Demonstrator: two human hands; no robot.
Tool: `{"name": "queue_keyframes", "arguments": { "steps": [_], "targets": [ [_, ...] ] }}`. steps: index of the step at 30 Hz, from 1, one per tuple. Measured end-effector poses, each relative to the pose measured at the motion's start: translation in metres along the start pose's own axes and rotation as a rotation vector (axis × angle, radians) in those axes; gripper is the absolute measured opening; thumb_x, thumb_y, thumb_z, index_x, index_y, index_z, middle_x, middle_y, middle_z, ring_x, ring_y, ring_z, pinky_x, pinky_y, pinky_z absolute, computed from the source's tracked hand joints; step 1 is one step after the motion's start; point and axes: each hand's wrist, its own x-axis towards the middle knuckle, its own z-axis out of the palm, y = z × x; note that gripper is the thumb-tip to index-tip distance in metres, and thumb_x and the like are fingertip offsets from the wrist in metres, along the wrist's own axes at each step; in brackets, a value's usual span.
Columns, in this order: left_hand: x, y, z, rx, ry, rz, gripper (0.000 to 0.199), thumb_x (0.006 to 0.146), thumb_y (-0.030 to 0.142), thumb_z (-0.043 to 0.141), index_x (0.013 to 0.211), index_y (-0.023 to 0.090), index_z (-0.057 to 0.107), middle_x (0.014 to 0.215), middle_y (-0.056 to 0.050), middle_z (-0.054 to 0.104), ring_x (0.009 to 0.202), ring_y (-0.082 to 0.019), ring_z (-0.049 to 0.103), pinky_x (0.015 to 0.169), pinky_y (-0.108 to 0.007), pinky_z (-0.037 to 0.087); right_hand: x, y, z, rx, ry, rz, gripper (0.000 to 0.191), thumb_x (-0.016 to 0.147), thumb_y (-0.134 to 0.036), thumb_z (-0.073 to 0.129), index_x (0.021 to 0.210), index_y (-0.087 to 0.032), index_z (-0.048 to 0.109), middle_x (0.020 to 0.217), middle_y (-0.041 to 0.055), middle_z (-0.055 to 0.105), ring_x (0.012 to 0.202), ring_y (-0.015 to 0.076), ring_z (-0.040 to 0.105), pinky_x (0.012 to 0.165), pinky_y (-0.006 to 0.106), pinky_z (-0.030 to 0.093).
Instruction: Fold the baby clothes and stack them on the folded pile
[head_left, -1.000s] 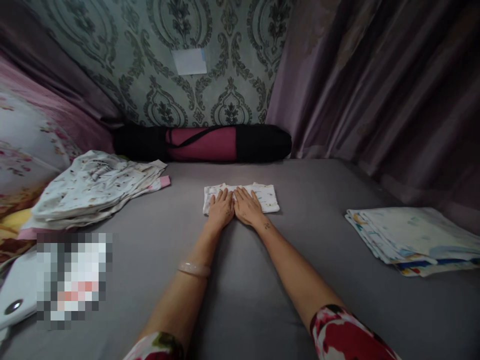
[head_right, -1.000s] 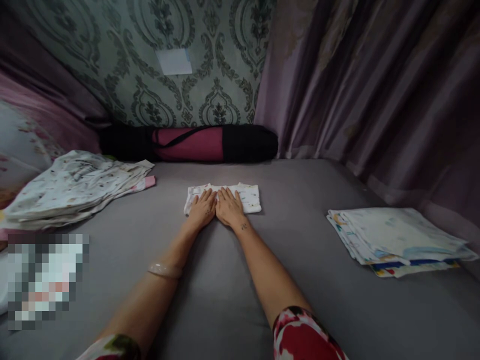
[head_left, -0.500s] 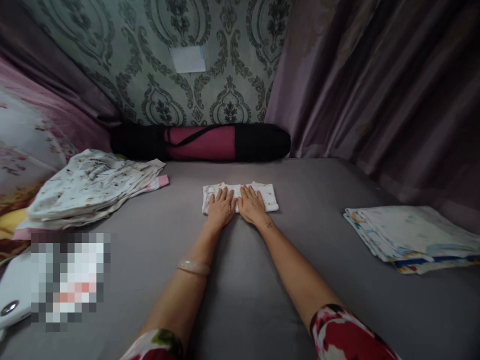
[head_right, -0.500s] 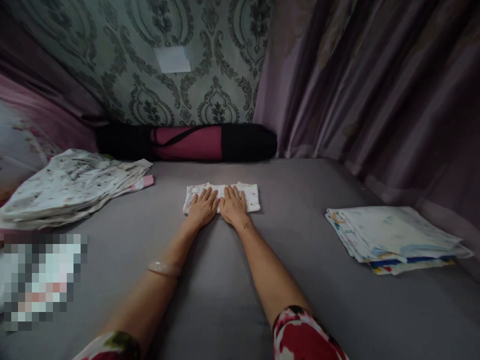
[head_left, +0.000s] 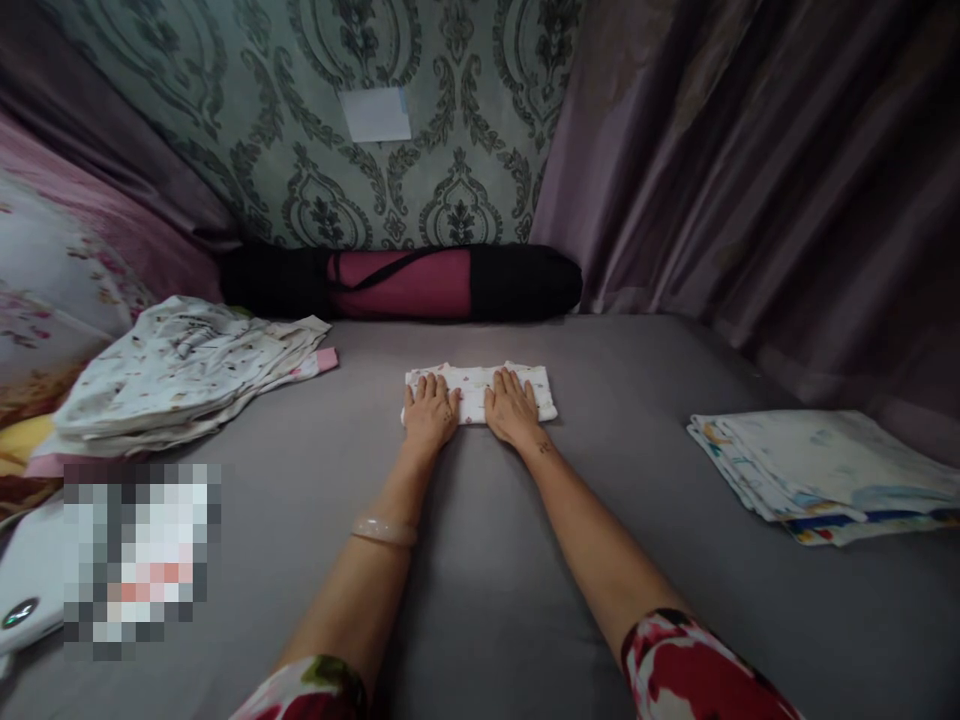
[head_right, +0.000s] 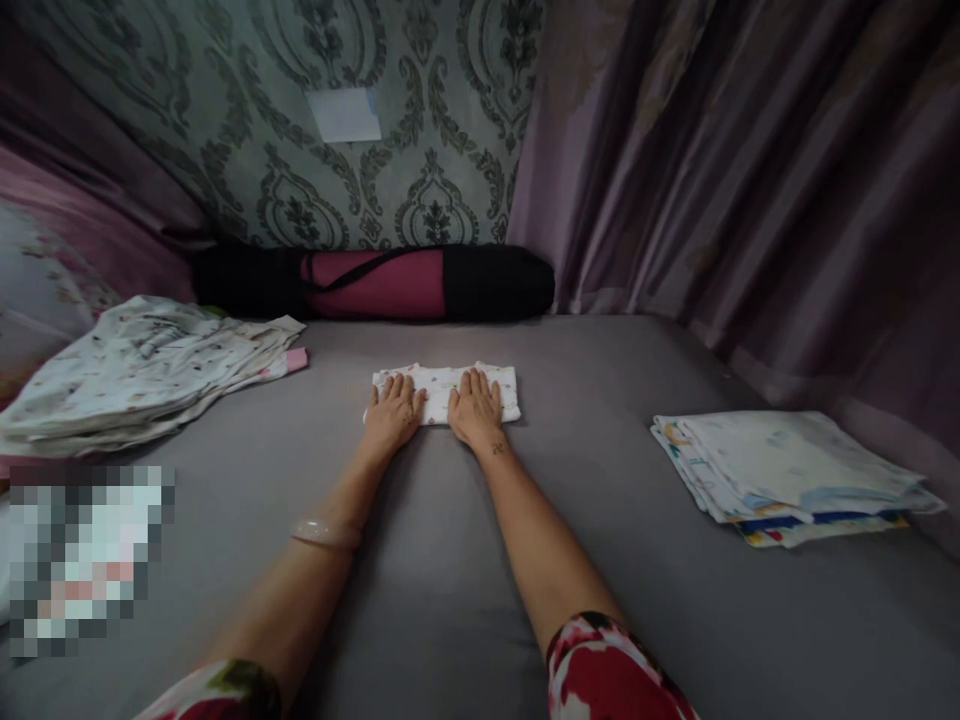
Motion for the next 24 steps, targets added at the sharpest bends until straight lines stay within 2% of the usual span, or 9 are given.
{"name": "queue_keyframes", "arguments": {
  "steps": [5, 8, 12, 15, 18, 20, 24],
  "targets": [
    [-0.001, -0.001, -0.004, 0.013, 0.119, -0.046, 0.059, 0.1, 0.038, 0.018, 0.144, 0.007, 0.044, 0.152, -0.017, 0.041, 0.144, -0.028, 0.032, 0.12, -0.048, 0.018, 0.0, 0.004, -0.005, -0.015, 0.031, 0.033, 0.06, 0.1, -0.034, 0.023, 0.15, -0.001, 0.032, 0.158, 0.0161, 0.029, 0.147, 0.0277, 0.022, 0.119, 0.046, 0.011],
    [-0.001, -0.006, -0.004, 0.013, 0.077, -0.1, 0.06, 0.1, 0.037, 0.02, 0.144, 0.004, 0.042, 0.153, -0.019, 0.037, 0.144, -0.03, 0.031, 0.119, -0.048, 0.02, 0.0, 0.007, -0.004, -0.049, 0.033, 0.073, 0.061, 0.1, -0.034, 0.024, 0.149, 0.002, 0.032, 0.157, 0.0184, 0.029, 0.147, 0.0292, 0.021, 0.119, 0.047, 0.01],
    [0.002, -0.013, 0.0, 0.007, 0.002, -0.087, 0.062, 0.099, 0.04, 0.022, 0.146, 0.005, 0.04, 0.155, -0.019, 0.034, 0.144, -0.032, 0.031, 0.117, -0.048, 0.026, 0.0, 0.008, -0.003, -0.058, 0.002, 0.079, 0.061, 0.1, -0.035, 0.023, 0.148, 0.001, 0.034, 0.157, 0.0189, 0.03, 0.146, 0.0293, 0.022, 0.118, 0.046, 0.012],
    [0.004, -0.018, 0.002, 0.0, 0.05, -0.088, 0.062, 0.099, 0.04, 0.021, 0.146, 0.005, 0.041, 0.154, -0.019, 0.036, 0.144, -0.03, 0.032, 0.117, -0.047, 0.026, 0.002, 0.012, -0.008, -0.047, 0.02, 0.093, 0.061, 0.1, -0.035, 0.022, 0.148, 0.0, 0.035, 0.156, 0.0185, 0.031, 0.146, 0.0287, 0.023, 0.118, 0.045, 0.013],
    [0.005, -0.025, 0.002, -0.013, 0.125, -0.112, 0.062, 0.099, 0.038, 0.018, 0.147, 0.005, 0.039, 0.154, -0.018, 0.036, 0.145, -0.029, 0.03, 0.118, -0.047, 0.023, 0.003, 0.022, -0.011, -0.057, 0.109, 0.123, 0.061, 0.1, -0.035, 0.022, 0.148, 0.0, 0.034, 0.156, 0.0195, 0.032, 0.146, 0.0294, 0.022, 0.118, 0.046, 0.014],
    [0.005, -0.03, 0.003, -0.04, 0.086, -0.119, 0.062, 0.098, 0.039, 0.019, 0.148, 0.006, 0.036, 0.154, -0.017, 0.036, 0.145, -0.03, 0.03, 0.118, -0.049, 0.023, 0.004, 0.03, -0.01, -0.072, 0.118, 0.136, 0.061, 0.1, -0.035, 0.022, 0.148, 0.001, 0.035, 0.156, 0.0205, 0.032, 0.146, 0.0305, 0.023, 0.117, 0.046, 0.016],
    [0.007, -0.036, 0.007, -0.109, -0.016, -0.141, 0.063, 0.098, 0.041, 0.02, 0.15, 0.008, 0.032, 0.156, -0.017, 0.033, 0.145, -0.031, 0.029, 0.118, -0.052, 0.022, 0.003, 0.039, -0.006, -0.095, 0.051, 0.154, 0.062, 0.1, -0.035, 0.022, 0.147, 0.004, 0.034, 0.156, 0.0214, 0.03, 0.145, 0.0319, 0.024, 0.117, 0.045, 0.019]
  ]
}}
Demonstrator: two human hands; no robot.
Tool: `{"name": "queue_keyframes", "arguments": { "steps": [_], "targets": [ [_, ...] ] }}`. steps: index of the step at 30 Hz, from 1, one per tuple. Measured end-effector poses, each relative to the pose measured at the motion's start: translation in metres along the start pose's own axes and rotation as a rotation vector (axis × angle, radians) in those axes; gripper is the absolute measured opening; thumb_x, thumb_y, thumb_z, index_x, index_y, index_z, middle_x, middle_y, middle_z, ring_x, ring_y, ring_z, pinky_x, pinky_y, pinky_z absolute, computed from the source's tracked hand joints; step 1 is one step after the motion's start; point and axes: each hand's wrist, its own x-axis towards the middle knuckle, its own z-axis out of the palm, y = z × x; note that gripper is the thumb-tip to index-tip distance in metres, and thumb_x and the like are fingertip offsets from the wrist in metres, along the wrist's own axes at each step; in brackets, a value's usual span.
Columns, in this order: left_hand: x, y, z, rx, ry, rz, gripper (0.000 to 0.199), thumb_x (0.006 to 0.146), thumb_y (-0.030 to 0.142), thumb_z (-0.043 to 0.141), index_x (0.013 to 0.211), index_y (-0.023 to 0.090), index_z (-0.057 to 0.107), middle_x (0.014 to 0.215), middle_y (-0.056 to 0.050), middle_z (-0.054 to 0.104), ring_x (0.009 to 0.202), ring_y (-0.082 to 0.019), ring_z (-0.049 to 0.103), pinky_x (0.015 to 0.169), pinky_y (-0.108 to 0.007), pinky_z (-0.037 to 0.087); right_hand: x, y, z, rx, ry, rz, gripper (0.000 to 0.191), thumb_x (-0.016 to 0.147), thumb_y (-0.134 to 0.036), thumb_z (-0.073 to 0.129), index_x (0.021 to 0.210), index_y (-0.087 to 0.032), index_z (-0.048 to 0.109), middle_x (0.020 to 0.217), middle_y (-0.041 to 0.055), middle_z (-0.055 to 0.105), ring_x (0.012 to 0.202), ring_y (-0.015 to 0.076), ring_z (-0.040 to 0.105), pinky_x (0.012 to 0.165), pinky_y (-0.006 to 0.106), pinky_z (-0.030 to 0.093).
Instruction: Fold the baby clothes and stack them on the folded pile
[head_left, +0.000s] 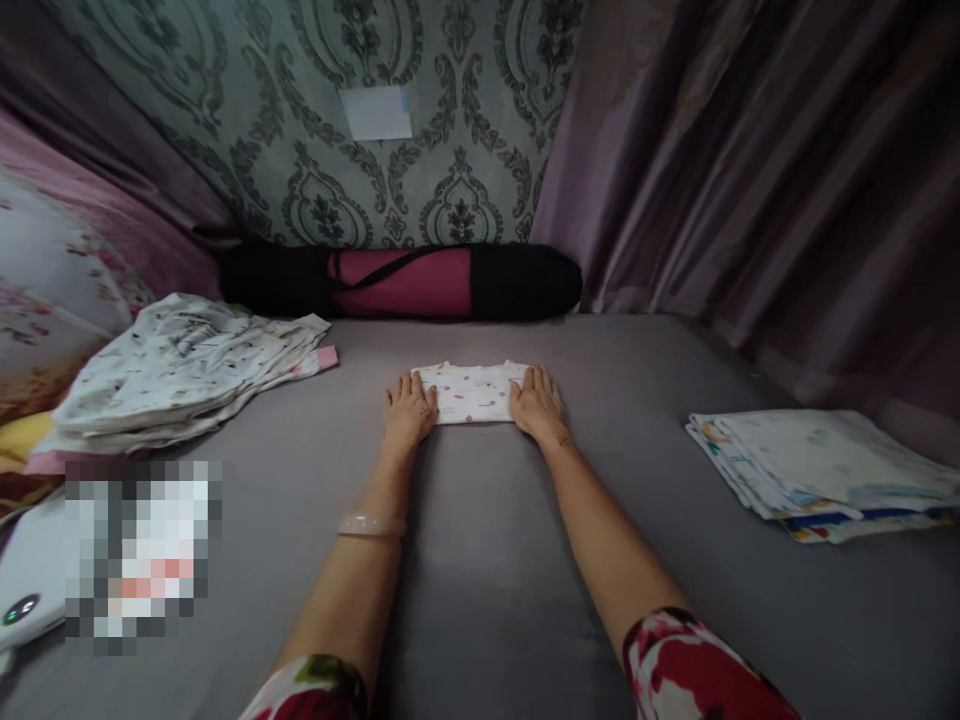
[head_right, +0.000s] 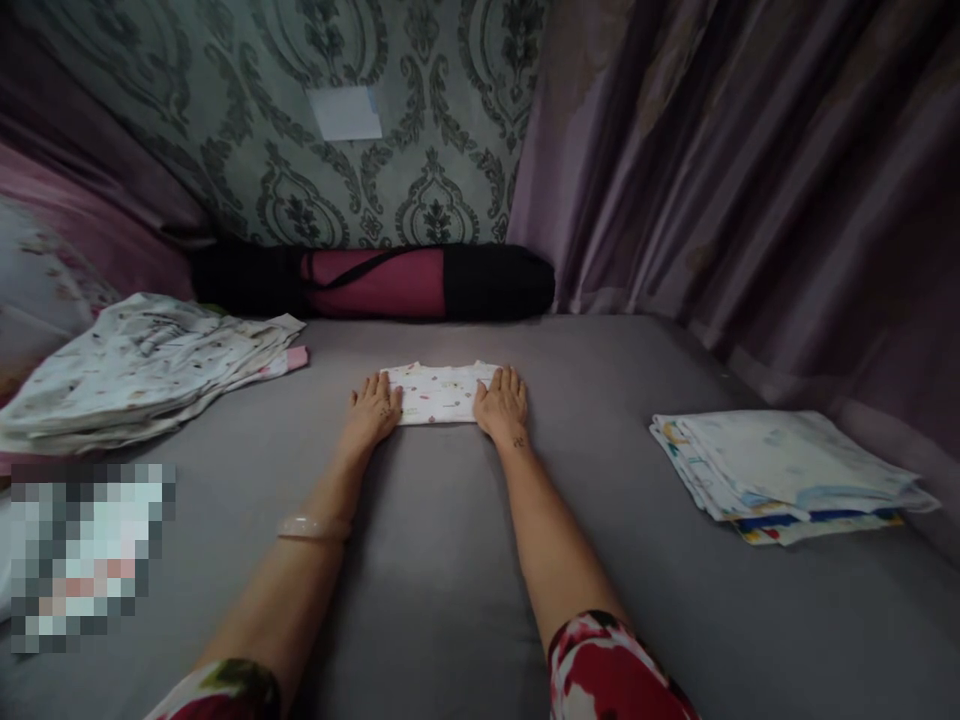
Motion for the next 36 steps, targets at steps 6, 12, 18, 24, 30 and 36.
{"name": "queue_keyframes", "arguments": {
  "steps": [6, 12, 18, 24, 30, 36],
  "targets": [
    [0.006, -0.001, -0.01, -0.171, 0.047, -0.054, 0.06, 0.099, 0.04, 0.019, 0.146, 0.009, 0.038, 0.155, -0.016, 0.036, 0.145, -0.029, 0.03, 0.118, -0.054, 0.021, 0.004, -0.001, -0.014, 0.011, -0.078, 0.008, 0.063, 0.1, -0.035, 0.021, 0.149, 0.003, 0.031, 0.157, 0.0202, 0.028, 0.146, 0.0305, 0.022, 0.118, 0.043, 0.017],
    [0.016, -0.016, -0.036, -0.512, 0.199, -0.073, 0.045, 0.099, 0.035, 0.021, 0.116, 0.016, 0.058, 0.126, -0.015, 0.062, 0.119, -0.025, 0.056, 0.104, -0.043, 0.042, 0.004, 0.002, -0.015, -0.01, -0.077, -0.07, 0.063, 0.1, -0.037, 0.02, 0.15, 0.001, 0.031, 0.158, 0.0186, 0.027, 0.147, 0.0283, 0.02, 0.119, 0.042, 0.015],
    [0.014, -0.034, -0.042, -0.847, 0.258, -0.103, 0.035, 0.096, 0.039, 0.033, 0.076, 0.02, 0.055, 0.084, -0.008, 0.063, 0.091, -0.023, 0.06, 0.085, -0.034, 0.048, 0.005, 0.005, -0.008, -0.045, -0.133, -0.064, 0.064, 0.1, -0.038, 0.019, 0.151, 0.001, 0.028, 0.159, 0.018, 0.024, 0.148, 0.0279, 0.017, 0.119, 0.039, 0.016],
    [0.023, -0.045, -0.029, -1.133, 0.215, -0.275, 0.031, 0.092, 0.043, 0.045, 0.075, 0.02, 0.056, 0.078, -0.005, 0.06, 0.089, -0.02, 0.061, 0.076, -0.029, 0.048, 0.012, -0.009, -0.018, -0.038, -0.17, -0.065, 0.064, 0.101, -0.04, 0.018, 0.151, -0.002, 0.029, 0.159, 0.0172, 0.025, 0.148, 0.0279, 0.018, 0.12, 0.045, 0.011],
    [0.028, -0.046, -0.017, -1.214, 0.159, -0.277, 0.026, 0.089, 0.041, 0.051, 0.082, 0.018, 0.06, 0.087, -0.008, 0.065, 0.093, -0.021, 0.063, 0.077, -0.029, 0.049, 0.003, -0.023, -0.007, -0.051, -0.131, -0.063, 0.062, 0.102, -0.038, 0.017, 0.152, -0.002, 0.027, 0.159, 0.0154, 0.026, 0.148, 0.0238, 0.017, 0.12, 0.04, 0.008],
    [0.034, -0.047, -0.008, -1.212, 0.162, -0.297, 0.025, 0.087, 0.04, 0.052, 0.086, 0.018, 0.062, 0.093, -0.011, 0.069, 0.097, -0.023, 0.065, 0.081, -0.034, 0.051, 0.009, -0.036, -0.016, -0.041, -0.184, -0.055, 0.061, 0.101, -0.034, 0.024, 0.15, 0.001, 0.028, 0.159, 0.0178, 0.026, 0.148, 0.0277, 0.019, 0.12, 0.042, 0.012]
  ]
}}
